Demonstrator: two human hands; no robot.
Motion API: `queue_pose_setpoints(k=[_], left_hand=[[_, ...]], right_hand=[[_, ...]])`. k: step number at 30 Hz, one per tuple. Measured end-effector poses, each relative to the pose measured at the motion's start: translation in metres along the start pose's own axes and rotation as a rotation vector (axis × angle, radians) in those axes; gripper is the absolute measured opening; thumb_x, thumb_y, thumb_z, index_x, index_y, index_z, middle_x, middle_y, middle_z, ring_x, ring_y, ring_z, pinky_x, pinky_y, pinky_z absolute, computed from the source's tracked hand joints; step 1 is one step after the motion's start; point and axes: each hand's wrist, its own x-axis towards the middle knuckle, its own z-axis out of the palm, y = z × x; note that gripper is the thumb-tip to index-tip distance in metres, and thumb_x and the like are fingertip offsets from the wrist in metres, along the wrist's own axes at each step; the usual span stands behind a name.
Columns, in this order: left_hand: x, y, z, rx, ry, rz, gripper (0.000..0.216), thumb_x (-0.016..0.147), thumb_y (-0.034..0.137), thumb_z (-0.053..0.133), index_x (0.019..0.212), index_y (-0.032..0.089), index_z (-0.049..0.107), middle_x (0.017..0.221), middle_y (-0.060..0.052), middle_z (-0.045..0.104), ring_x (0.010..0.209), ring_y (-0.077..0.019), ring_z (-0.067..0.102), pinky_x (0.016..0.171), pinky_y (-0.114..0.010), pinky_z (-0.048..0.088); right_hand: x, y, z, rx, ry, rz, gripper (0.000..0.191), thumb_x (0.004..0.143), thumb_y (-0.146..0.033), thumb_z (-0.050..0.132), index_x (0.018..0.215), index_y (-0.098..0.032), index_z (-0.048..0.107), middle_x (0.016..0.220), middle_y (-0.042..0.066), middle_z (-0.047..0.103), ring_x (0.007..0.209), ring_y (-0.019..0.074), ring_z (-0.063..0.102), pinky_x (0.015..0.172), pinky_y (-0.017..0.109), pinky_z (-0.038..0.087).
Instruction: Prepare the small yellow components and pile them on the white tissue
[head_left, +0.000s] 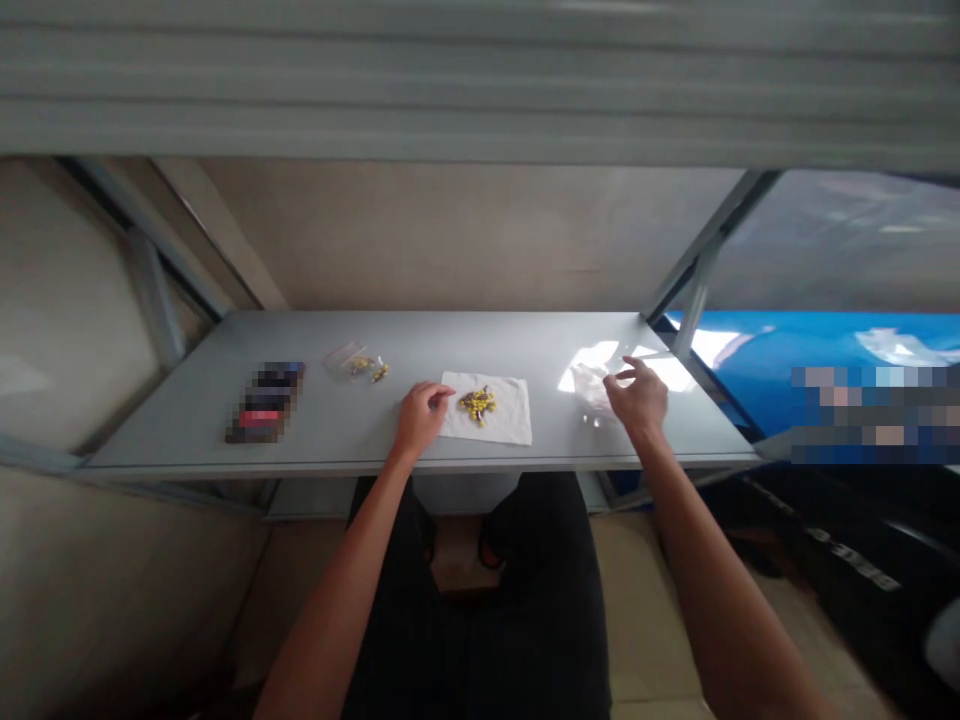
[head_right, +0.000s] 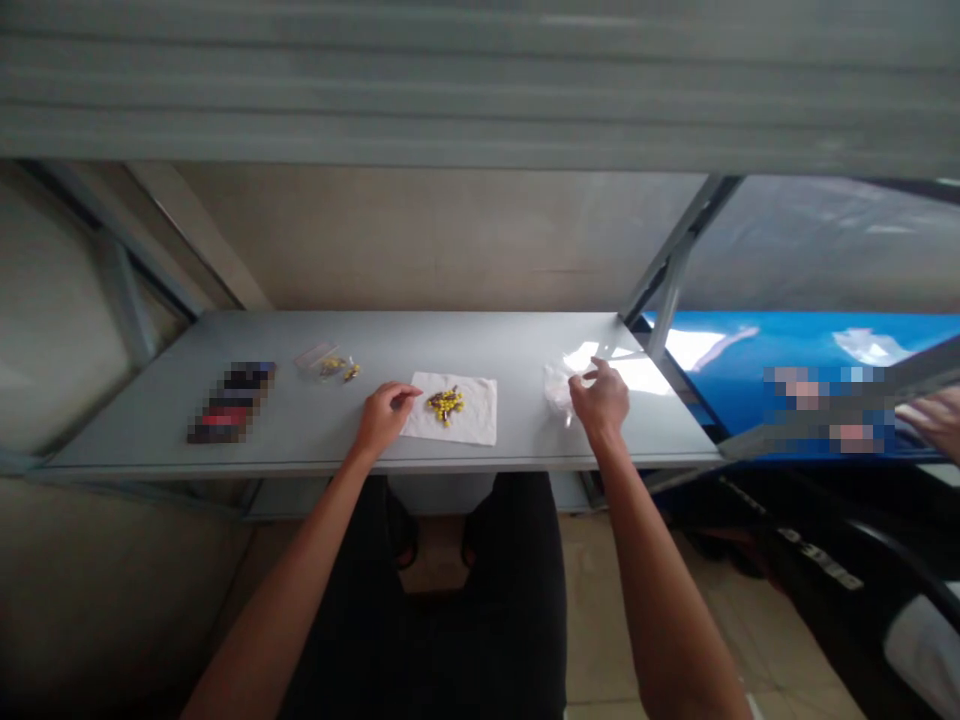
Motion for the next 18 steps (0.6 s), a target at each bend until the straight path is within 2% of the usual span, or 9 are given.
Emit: queue_pose_setpoints(k=[3,5,7,9,12,15,18], left_hand=[[0.0,-0.002,0.001,-0.023,0.024,-0.02,0.02,0.087,0.01,0.056,0.09,0.02,0.074,0.096,-0.007,0.077,0.094,-0.022,0.071,0.091,-0.036,0.057],[0.0,-0.002,0.002,-0.07,0.043,-0.043,0.021,0.087,0.011,0.056,0.095,0.019,0.074,0.096,-0.007,0.078,0.092,-0.0211,0.072,0.09,-0.036,0.057],[0.0,0.0,0.002,-0.117,0.069,-0.066,0.024,0.087,0.01,0.054,0.101,0.019,0.072,0.096,-0.007,0.078,0.091,-0.0202,0.072,0.088,-0.035,0.058],[0.001,0.002,0.0,-0.137,0.112,-0.084,0.025,0.087,0.01,0.053,0.102,0.018,0.071,0.097,-0.007,0.077,0.092,-0.0201,0.073,0.085,-0.033,0.058],[0.004,0.001,-0.011,-0.088,0.159,-0.078,0.026,0.085,0.009,0.052,0.101,0.02,0.069,0.104,-0.008,0.076,0.097,-0.0215,0.071,0.081,-0.033,0.059],[0.007,-0.011,-0.033,0.085,0.225,-0.038,0.03,0.083,0.007,0.053,0.103,0.021,0.07,0.112,-0.011,0.073,0.108,-0.0262,0.069,0.096,-0.043,0.057],[0.009,-0.032,-0.055,0.222,0.337,-0.029,0.034,0.079,0.006,0.06,0.108,0.021,0.07,0.127,-0.014,0.069,0.135,-0.0336,0.055,0.12,-0.055,0.038]], right_hand=[[-0.003,-0.003,-0.005,-0.059,0.036,0.049,0.05,0.086,-0.028,0.062,0.135,-0.02,0.064,0.132,0.021,0.057,0.103,0.0365,0.066,0.09,0.053,0.049],[-0.013,-0.013,0.0,-0.056,0.115,-0.006,0.047,0.089,-0.027,0.057,0.136,-0.021,0.063,0.136,0.021,0.05,0.096,0.0321,0.066,0.084,0.049,0.049],[-0.026,-0.028,0.011,0.006,0.148,-0.154,0.041,0.09,-0.025,0.053,0.128,-0.022,0.067,0.133,0.017,0.052,0.092,0.0267,0.063,0.08,0.045,0.049],[-0.039,-0.043,0.028,0.159,0.102,-0.314,0.035,0.088,-0.023,0.052,0.117,-0.021,0.071,0.122,0.013,0.056,0.086,0.022,0.06,0.079,0.041,0.05],[-0.053,-0.061,0.052,0.396,-0.006,-0.381,0.032,0.085,-0.019,0.051,0.107,-0.019,0.074,0.107,0.009,0.058,0.071,0.0161,0.053,0.076,0.037,0.05],[-0.057,-0.066,0.067,0.493,-0.022,-0.324,0.033,0.08,-0.014,0.049,0.101,-0.019,0.075,0.101,0.008,0.06,0.067,0.0152,0.051,0.074,0.035,0.048],[-0.056,-0.061,0.071,0.521,0.016,-0.256,0.035,0.076,-0.012,0.047,0.096,-0.018,0.075,0.094,0.006,0.06,0.067,0.0158,0.051,0.073,0.033,0.046]])
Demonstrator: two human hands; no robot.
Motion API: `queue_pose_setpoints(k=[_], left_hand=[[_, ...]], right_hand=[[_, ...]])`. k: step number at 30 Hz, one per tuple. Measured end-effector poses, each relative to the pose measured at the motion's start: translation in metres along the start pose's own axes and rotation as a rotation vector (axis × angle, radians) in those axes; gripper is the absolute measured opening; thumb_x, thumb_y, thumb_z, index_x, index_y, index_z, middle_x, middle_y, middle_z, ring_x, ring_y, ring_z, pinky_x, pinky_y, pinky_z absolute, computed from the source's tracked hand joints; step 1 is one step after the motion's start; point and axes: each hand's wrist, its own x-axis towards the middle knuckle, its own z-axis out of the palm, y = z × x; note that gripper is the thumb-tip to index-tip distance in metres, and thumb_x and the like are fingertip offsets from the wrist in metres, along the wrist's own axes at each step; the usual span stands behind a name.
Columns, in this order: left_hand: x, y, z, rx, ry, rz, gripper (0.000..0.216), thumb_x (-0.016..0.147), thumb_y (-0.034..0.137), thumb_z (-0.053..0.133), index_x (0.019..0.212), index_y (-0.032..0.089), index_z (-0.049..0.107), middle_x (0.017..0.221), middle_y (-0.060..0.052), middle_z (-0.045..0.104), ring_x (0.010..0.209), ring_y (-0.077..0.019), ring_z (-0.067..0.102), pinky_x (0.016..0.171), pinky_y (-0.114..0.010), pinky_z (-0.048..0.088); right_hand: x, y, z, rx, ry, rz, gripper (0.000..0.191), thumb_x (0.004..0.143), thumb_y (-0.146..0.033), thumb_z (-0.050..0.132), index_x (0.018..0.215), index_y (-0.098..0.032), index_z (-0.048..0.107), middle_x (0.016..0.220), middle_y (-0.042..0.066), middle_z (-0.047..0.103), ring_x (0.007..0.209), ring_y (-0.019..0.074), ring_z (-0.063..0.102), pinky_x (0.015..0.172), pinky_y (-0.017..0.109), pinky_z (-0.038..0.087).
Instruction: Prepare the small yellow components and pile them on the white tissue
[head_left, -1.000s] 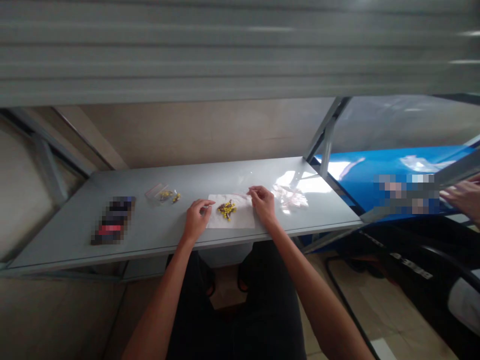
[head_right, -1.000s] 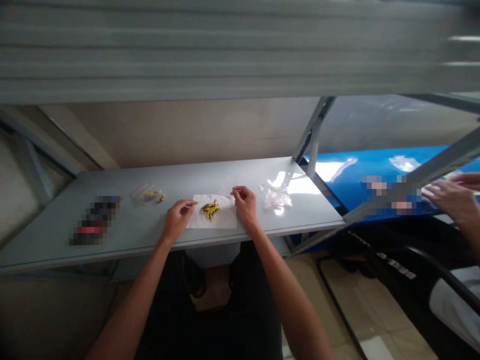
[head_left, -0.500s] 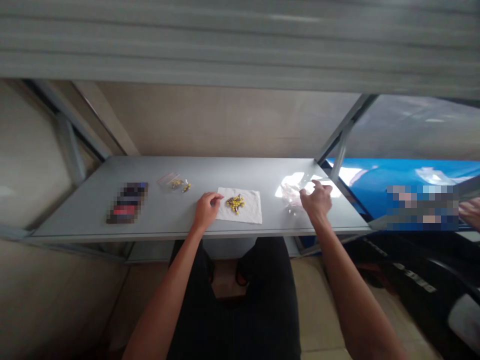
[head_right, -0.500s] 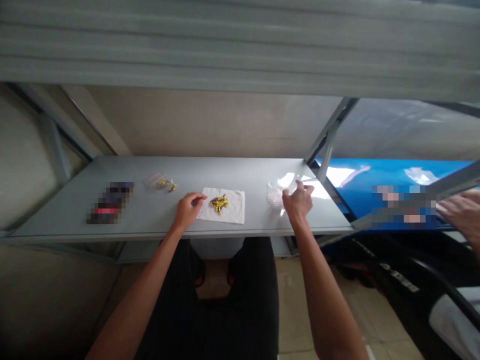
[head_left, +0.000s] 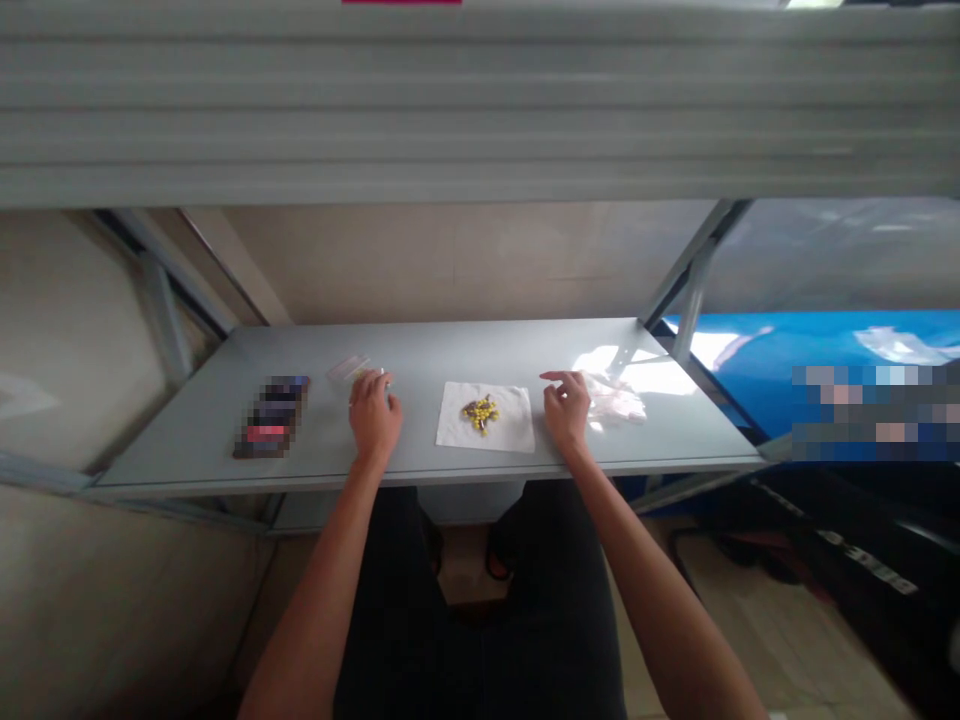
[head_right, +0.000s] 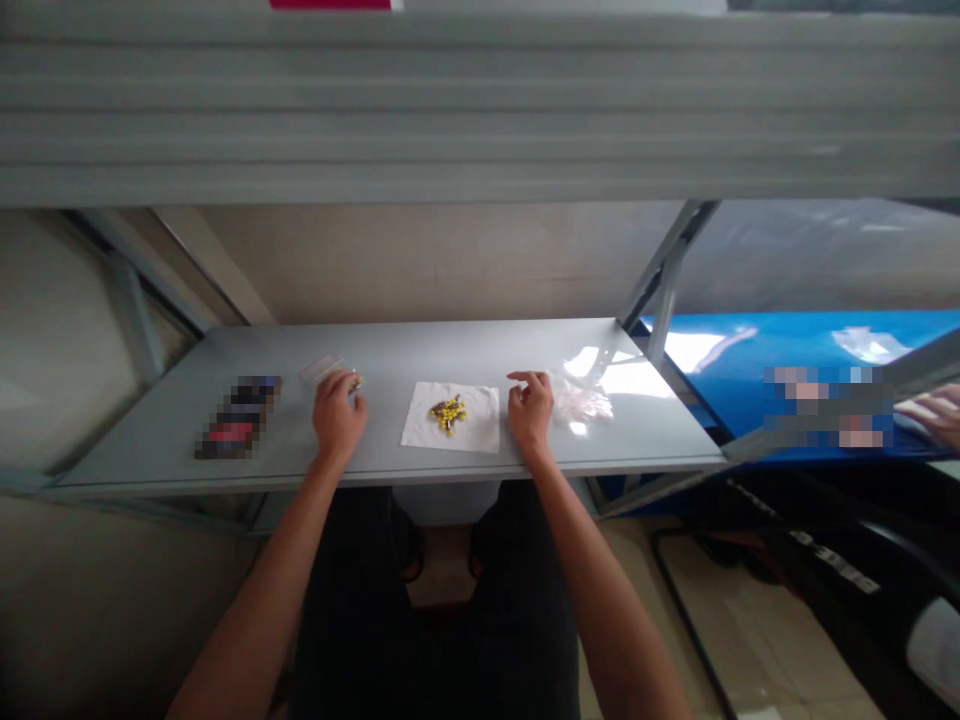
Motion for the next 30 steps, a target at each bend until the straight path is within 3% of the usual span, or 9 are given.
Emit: queue_pose_setpoints(k=[2,6,13,16,20,22,24,27,30], left_hand=[[0.001,-0.013,-0.004,0.026,-0.013,-0.022,0.034,0.078,0.007,0.064,0.109,0.021,0.071,0.125,-0.016,0.07,0.142,-0.0361,0.048,0.123,-0.059,0.032],[-0.003,-0.02,-0.003,0.088,-0.068,-0.066,0.029,0.081,0.008,0.063,0.104,0.023,0.073,0.112,-0.016,0.074,0.13,-0.0384,0.055,0.115,-0.063,0.037],[-0.004,-0.013,-0.009,0.004,-0.086,-0.04,0.022,0.081,0.011,0.071,0.096,0.026,0.079,0.09,-0.011,0.073,0.113,-0.0346,0.063,0.102,-0.053,0.051],[-0.002,-0.014,-0.012,-0.16,-0.015,-0.102,0.01,0.083,0.024,0.075,0.092,0.023,0.079,0.092,-0.01,0.074,0.104,-0.0306,0.067,0.102,-0.051,0.053],[-0.003,-0.009,-0.006,-0.595,0.087,-0.324,0.028,0.084,0.042,0.076,0.1,0.018,0.075,0.099,-0.009,0.076,0.093,-0.0222,0.073,0.096,-0.045,0.059],[-0.004,-0.002,-0.001,-0.824,0.05,-0.397,0.033,0.083,0.046,0.079,0.102,0.021,0.071,0.098,-0.006,0.076,0.097,-0.0228,0.075,0.096,-0.047,0.061],[-0.007,0.005,0.005,-0.993,-0.041,-0.427,0.034,0.083,0.049,0.08,0.103,0.024,0.069,0.101,-0.005,0.077,0.107,-0.0258,0.075,0.098,-0.05,0.061],[-0.013,0.014,0.015,-1.109,-0.133,-0.485,0.033,0.083,0.05,0.08,0.102,0.026,0.067,0.105,-0.004,0.077,0.114,-0.0284,0.074,0.101,-0.053,0.06],[-0.019,0.017,0.022,-1.15,-0.185,-0.545,0.031,0.084,0.047,0.08,0.101,0.026,0.066,0.103,-0.003,0.076,0.106,-0.0249,0.076,0.1,-0.051,0.061]], right_hand=[[0.0,0.004,-0.002,-0.001,0.027,0.034,0.034,0.075,-0.013,0.046,0.093,-0.017,0.075,0.091,0.005,0.061,0.067,0.0158,0.052,0.072,0.032,0.045],[-0.002,0.007,-0.004,-0.015,0.037,0.059,0.031,0.074,-0.014,0.047,0.088,-0.017,0.075,0.086,0.004,0.063,0.066,0.0157,0.053,0.073,0.032,0.043],[-0.003,0.004,-0.003,0.001,0.029,0.074,0.028,0.074,-0.013,0.047,0.083,-0.017,0.073,0.086,0.004,0.066,0.065,0.0155,0.053,0.073,0.032,0.044],[-0.004,0.003,-0.003,0.002,0.032,0.077,0.028,0.074,-0.012,0.047,0.083,-0.017,0.073,0.086,0.004,0.066,0.065,0.0156,0.053,0.072,0.032,0.044],[-0.004,-0.003,-0.005,-0.013,0.042,0.04,0.03,0.074,-0.009,0.045,0.082,-0.017,0.073,0.085,0.005,0.065,0.064,0.0151,0.052,0.069,0.031,0.043],[-0.005,-0.015,-0.006,-0.022,0.034,0.007,0.03,0.077,-0.009,0.045,0.083,-0.017,0.073,0.086,0.005,0.066,0.063,0.0146,0.051,0.068,0.03,0.043],[-0.007,-0.036,-0.003,0.016,-0.035,-0.042,0.03,0.082,-0.012,0.046,0.089,-0.018,0.074,0.092,0.006,0.068,0.063,0.0138,0.051,0.067,0.03,0.044],[-0.012,-0.074,0.011,0.155,-0.308,-0.147,0.03,0.088,-0.021,0.056,0.112,-0.021,0.074,0.109,0.007,0.073,0.063,0.0128,0.054,0.065,0.028,0.045],[-0.013,-0.103,0.03,0.184,-0.547,-0.16,0.03,0.09,-0.031,0.066,0.118,-0.023,0.074,0.101,0.004,0.077,0.057,0.0119,0.054,0.064,0.028,0.044]])
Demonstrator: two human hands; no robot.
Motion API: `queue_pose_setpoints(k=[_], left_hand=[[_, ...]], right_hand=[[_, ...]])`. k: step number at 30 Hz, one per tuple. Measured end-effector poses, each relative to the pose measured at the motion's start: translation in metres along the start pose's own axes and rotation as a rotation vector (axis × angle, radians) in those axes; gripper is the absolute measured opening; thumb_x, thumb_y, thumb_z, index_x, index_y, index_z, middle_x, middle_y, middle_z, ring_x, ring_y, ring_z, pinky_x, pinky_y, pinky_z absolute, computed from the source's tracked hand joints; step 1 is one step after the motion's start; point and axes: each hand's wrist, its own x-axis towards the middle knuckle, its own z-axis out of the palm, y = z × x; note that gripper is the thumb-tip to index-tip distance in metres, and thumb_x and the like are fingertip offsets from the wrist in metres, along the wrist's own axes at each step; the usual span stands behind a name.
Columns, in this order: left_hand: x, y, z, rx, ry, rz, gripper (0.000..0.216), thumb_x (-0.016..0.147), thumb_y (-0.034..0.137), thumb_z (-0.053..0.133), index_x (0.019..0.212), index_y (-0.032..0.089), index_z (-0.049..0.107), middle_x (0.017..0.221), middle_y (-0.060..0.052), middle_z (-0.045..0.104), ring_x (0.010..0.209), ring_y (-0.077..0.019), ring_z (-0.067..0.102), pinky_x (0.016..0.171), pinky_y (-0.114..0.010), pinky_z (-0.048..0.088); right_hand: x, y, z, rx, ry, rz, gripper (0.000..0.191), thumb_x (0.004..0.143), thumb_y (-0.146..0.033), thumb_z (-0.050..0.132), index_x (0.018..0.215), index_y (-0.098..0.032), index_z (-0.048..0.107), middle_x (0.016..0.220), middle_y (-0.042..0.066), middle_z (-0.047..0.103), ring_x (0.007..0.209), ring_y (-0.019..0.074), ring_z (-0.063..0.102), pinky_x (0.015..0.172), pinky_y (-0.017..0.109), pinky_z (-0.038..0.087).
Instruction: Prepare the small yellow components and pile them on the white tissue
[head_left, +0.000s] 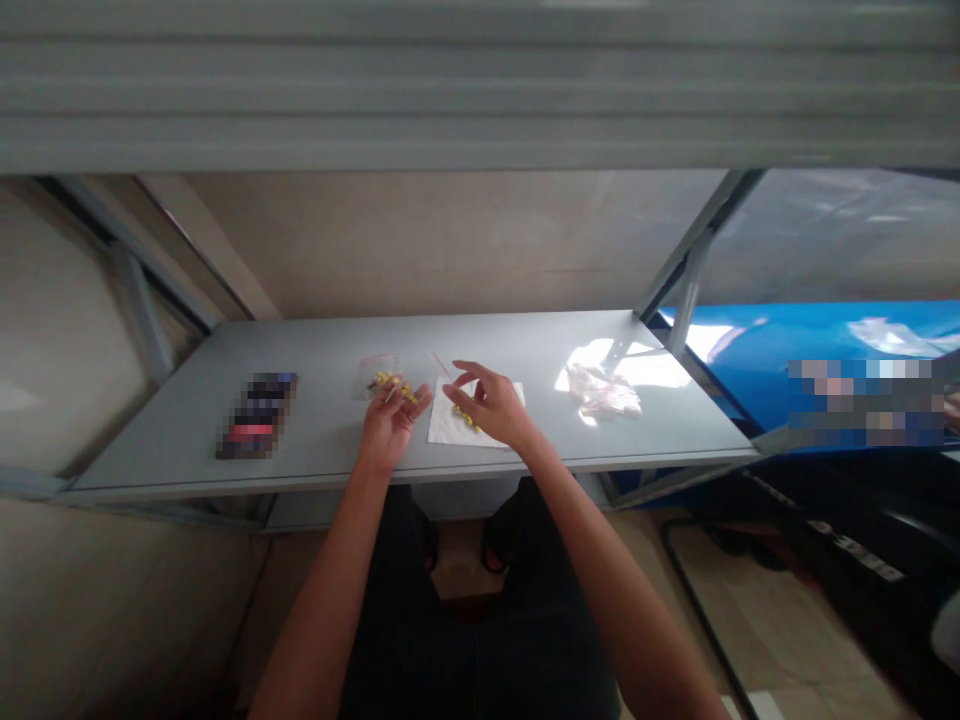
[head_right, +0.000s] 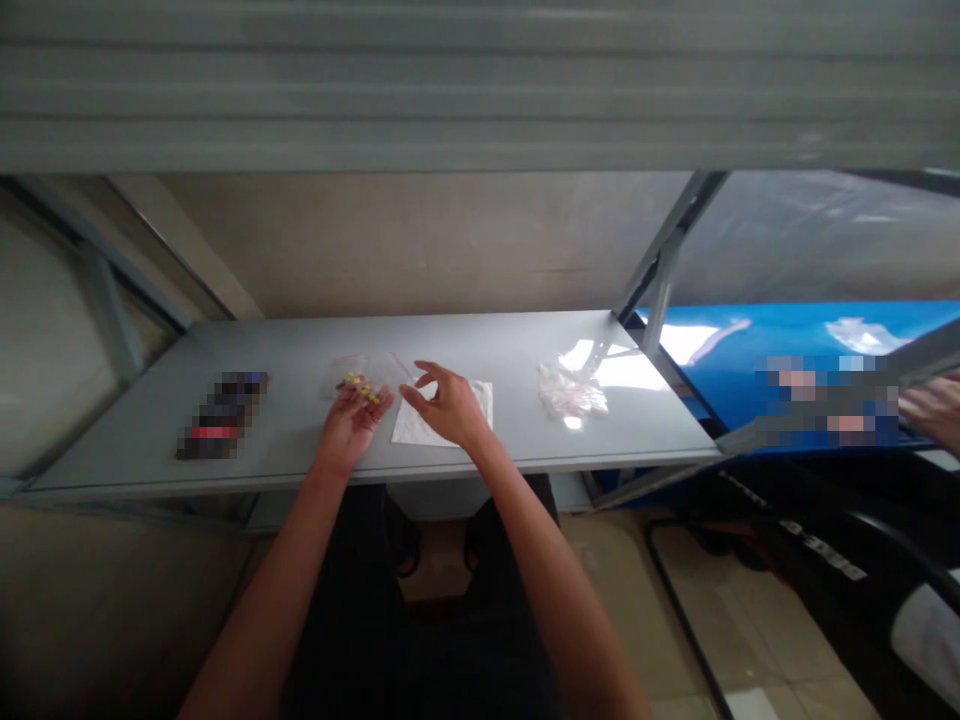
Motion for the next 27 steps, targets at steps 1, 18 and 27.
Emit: queue_pose_setpoints(k=[1,18,27], left_hand=[[-0.001,-0.002,0.0,-0.003,-0.003,-0.023,0.031,0.084,0.047,0.08,0.102,0.026,0.066,0.101,-0.002,0.076,0.102,-0.0232,0.077,0.099,-0.05,0.062],[-0.026,-0.011,0.02,0.516,0.27,0.309,0.033,0.09,0.053,0.068,0.094,0.021,0.061,0.09,-0.004,0.068,0.086,-0.0175,0.068,0.076,-0.027,0.053],[-0.027,-0.01,0.019,0.522,0.183,0.192,0.034,0.087,0.051,0.071,0.096,0.018,0.074,0.089,-0.004,0.076,0.066,-0.014,0.065,0.06,-0.024,0.052]], right_hand=[[0.004,-0.004,0.005,-0.009,-0.036,0.002,0.025,0.09,-0.031,0.066,0.111,-0.022,0.077,0.095,0.003,0.078,0.057,0.012,0.054,0.064,0.027,0.043],[0.003,-0.015,0.037,-0.027,-0.148,0.02,0.021,0.089,-0.015,0.059,0.081,-0.021,0.077,0.071,0.001,0.077,0.055,0.0146,0.068,0.06,0.023,0.046],[0.009,-0.007,0.04,-0.336,-0.167,-0.035,0.016,0.089,-0.021,0.071,0.075,-0.023,0.08,0.078,0.006,0.079,0.07,0.0207,0.069,0.067,0.028,0.044]])
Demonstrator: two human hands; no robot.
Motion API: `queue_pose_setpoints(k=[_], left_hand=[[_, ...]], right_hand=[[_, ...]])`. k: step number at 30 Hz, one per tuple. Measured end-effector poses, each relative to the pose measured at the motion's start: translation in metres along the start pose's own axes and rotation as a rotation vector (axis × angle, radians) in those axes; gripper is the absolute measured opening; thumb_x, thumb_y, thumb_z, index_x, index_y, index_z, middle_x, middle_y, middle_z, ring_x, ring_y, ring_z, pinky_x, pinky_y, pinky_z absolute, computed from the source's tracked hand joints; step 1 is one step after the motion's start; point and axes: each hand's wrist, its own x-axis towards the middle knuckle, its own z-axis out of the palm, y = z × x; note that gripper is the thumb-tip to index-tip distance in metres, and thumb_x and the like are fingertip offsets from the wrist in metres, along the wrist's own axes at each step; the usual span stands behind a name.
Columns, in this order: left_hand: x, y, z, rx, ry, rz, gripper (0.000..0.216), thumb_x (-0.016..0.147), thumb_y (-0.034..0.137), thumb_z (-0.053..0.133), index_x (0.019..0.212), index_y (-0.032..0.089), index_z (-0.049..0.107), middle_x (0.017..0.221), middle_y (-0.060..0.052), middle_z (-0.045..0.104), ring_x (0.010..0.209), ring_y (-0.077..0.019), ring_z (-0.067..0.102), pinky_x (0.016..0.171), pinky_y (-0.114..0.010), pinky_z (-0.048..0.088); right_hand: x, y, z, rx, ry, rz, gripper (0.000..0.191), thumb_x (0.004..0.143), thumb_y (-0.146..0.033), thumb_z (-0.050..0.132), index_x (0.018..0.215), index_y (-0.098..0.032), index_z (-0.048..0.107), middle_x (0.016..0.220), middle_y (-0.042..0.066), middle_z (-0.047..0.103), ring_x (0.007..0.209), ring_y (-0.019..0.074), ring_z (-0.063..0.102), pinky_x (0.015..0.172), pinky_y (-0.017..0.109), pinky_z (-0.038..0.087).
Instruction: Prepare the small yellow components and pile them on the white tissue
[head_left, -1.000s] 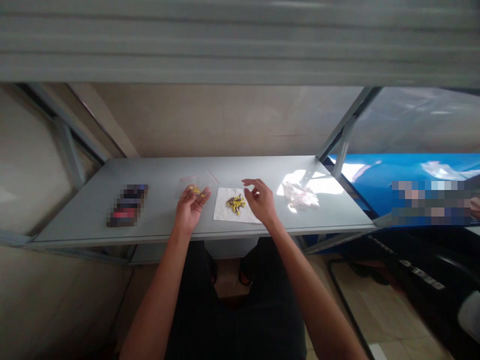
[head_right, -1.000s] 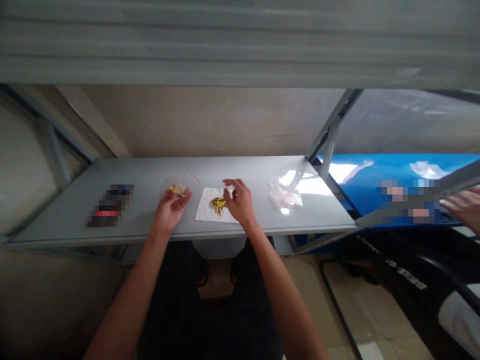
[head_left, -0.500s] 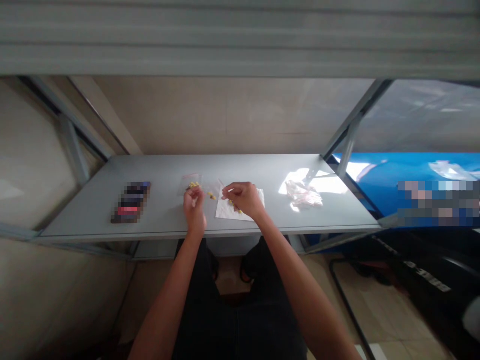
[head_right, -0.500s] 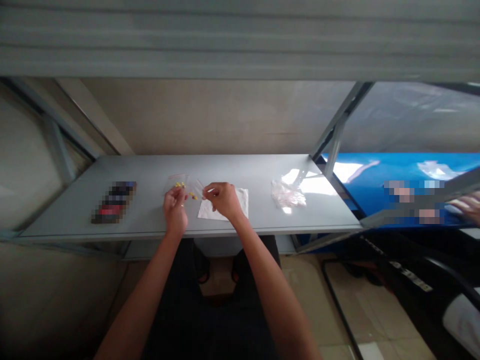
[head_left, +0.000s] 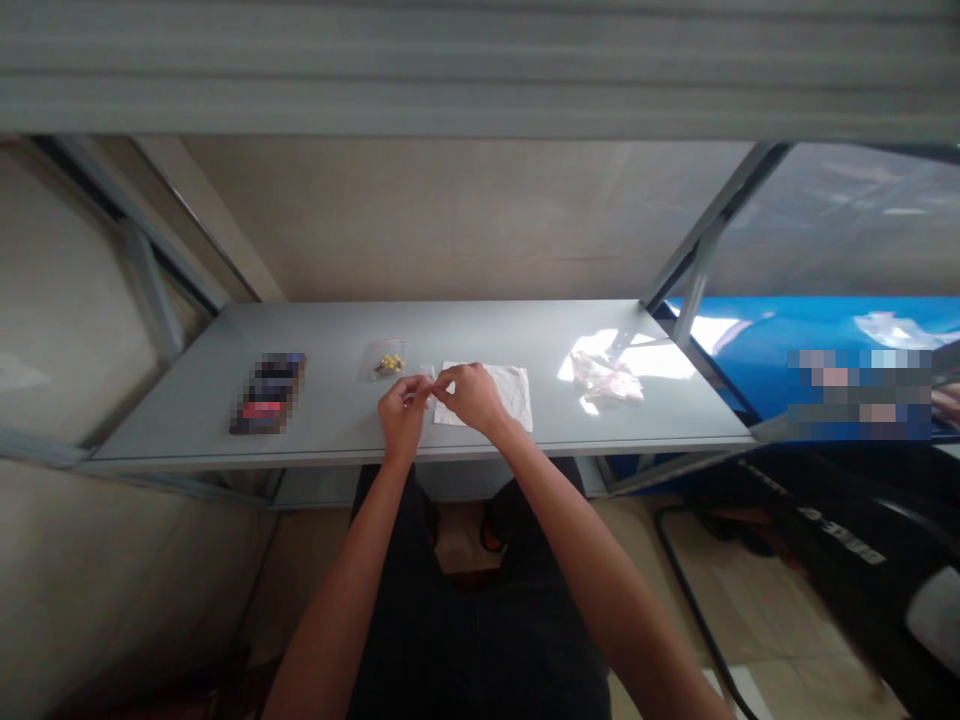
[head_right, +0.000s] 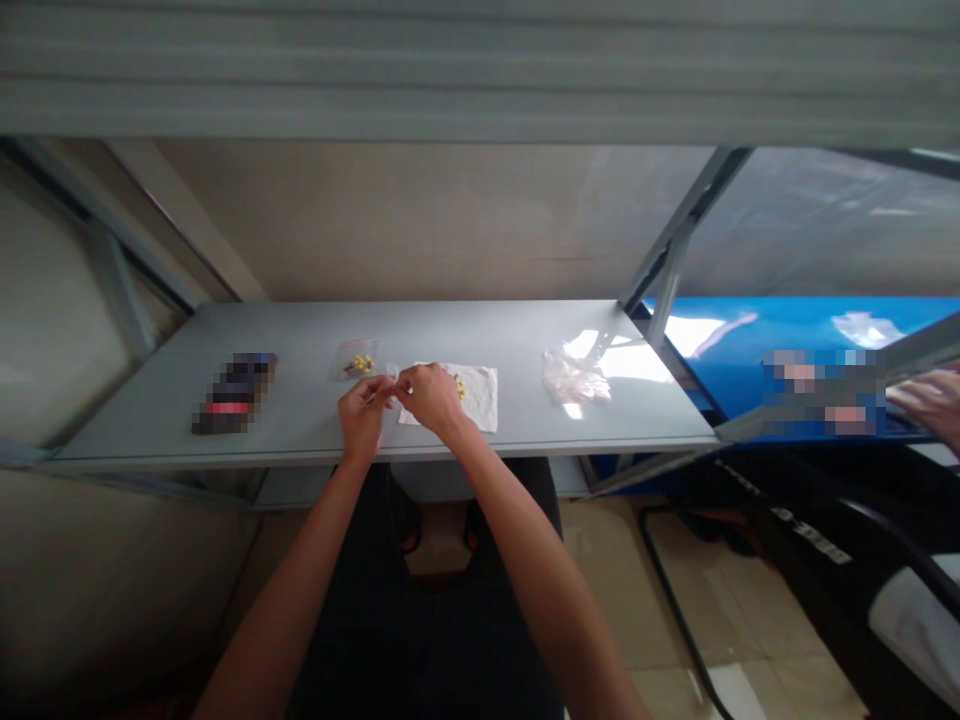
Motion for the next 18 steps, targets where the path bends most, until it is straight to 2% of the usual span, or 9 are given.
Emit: queue_pose_setpoints(k=[6,11,18], left_hand=[[-0.001,0.004,0.0,-0.033,-0.039,0.005,0.038,0.089,0.051,0.07,0.099,0.016,0.08,0.096,-0.007,0.081,0.075,-0.0182,0.072,0.063,-0.026,0.057],[-0.003,0.0,0.0,0.002,-0.074,0.006,0.041,0.088,0.054,0.071,0.103,0.017,0.083,0.096,-0.006,0.082,0.08,-0.0216,0.076,0.072,-0.031,0.061],[-0.004,-0.003,-0.001,0.043,-0.11,0.017,0.034,0.086,0.046,0.076,0.104,0.019,0.084,0.101,-0.008,0.082,0.09,-0.0261,0.078,0.083,-0.036,0.062]], right_hand=[[-0.001,-0.004,-0.004,0.006,-0.061,0.041,0.012,0.091,-0.02,0.07,0.083,-0.02,0.078,0.086,0.007,0.079,0.08,0.0204,0.07,0.073,0.027,0.045],[-0.001,-0.008,-0.013,-0.206,-0.173,0.063,0.024,0.1,-0.026,0.057,0.098,-0.018,0.079,0.104,0.012,0.078,0.094,0.0235,0.072,0.078,0.029,0.047],[-0.003,-0.004,-0.019,-0.311,-0.237,0.012,0.02,0.097,-0.032,0.063,0.103,-0.019,0.076,0.111,0.011,0.076,0.1,0.0253,0.071,0.081,0.032,0.049]])
